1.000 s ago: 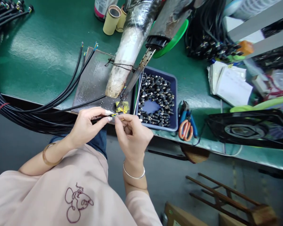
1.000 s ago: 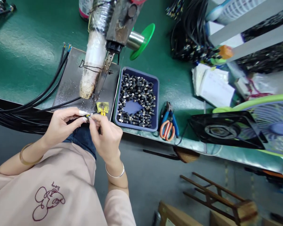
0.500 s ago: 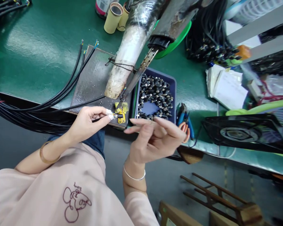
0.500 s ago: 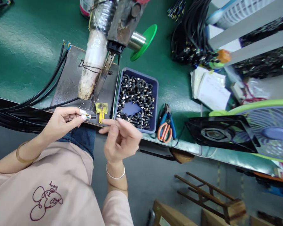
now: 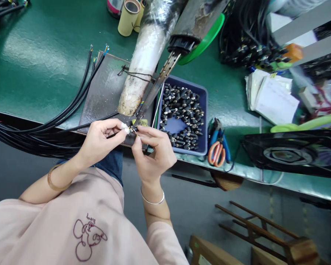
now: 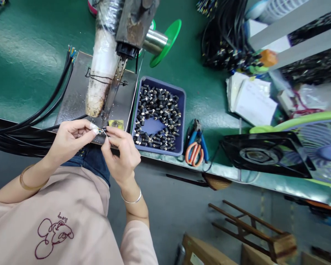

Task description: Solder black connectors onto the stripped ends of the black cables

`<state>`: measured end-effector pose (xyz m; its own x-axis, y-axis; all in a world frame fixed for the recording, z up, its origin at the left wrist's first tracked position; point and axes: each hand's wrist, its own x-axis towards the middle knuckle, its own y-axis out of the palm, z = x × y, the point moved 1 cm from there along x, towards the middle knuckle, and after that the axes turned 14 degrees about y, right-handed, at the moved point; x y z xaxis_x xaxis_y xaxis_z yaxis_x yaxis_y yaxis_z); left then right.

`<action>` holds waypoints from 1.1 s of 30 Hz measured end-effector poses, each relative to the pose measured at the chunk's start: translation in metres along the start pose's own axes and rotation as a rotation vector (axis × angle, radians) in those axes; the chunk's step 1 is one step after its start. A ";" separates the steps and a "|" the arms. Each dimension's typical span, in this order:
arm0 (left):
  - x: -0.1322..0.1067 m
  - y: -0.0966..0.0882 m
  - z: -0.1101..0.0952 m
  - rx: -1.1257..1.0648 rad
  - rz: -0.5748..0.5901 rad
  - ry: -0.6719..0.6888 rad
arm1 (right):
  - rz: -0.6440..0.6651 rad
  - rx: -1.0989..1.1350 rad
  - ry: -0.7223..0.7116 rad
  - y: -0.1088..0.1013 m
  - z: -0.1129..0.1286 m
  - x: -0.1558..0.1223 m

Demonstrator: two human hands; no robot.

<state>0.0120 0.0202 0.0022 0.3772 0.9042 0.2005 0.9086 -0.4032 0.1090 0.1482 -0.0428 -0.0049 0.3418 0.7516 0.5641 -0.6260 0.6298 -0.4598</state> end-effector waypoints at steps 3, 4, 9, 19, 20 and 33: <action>0.001 0.001 -0.002 0.013 -0.004 -0.002 | 0.001 0.015 0.003 0.000 -0.002 0.000; 0.002 0.001 -0.002 0.017 -0.007 0.000 | 0.002 0.019 0.003 0.001 -0.002 0.000; 0.003 0.001 -0.003 0.034 -0.038 0.038 | -0.007 0.028 -0.002 0.001 0.000 0.003; 0.007 0.000 -0.005 0.041 -0.030 0.032 | 0.022 0.009 -0.019 -0.002 0.003 0.004; 0.007 -0.001 -0.006 0.038 -0.025 0.019 | 0.031 0.011 -0.021 -0.002 0.003 0.003; 0.002 0.000 -0.010 0.161 0.031 0.058 | 0.008 -0.040 -0.010 -0.003 0.001 0.005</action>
<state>0.0107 0.0212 0.0122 0.3989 0.8802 0.2574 0.9154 -0.3988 -0.0549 0.1508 -0.0411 -0.0006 0.3294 0.7550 0.5669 -0.6001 0.6310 -0.4916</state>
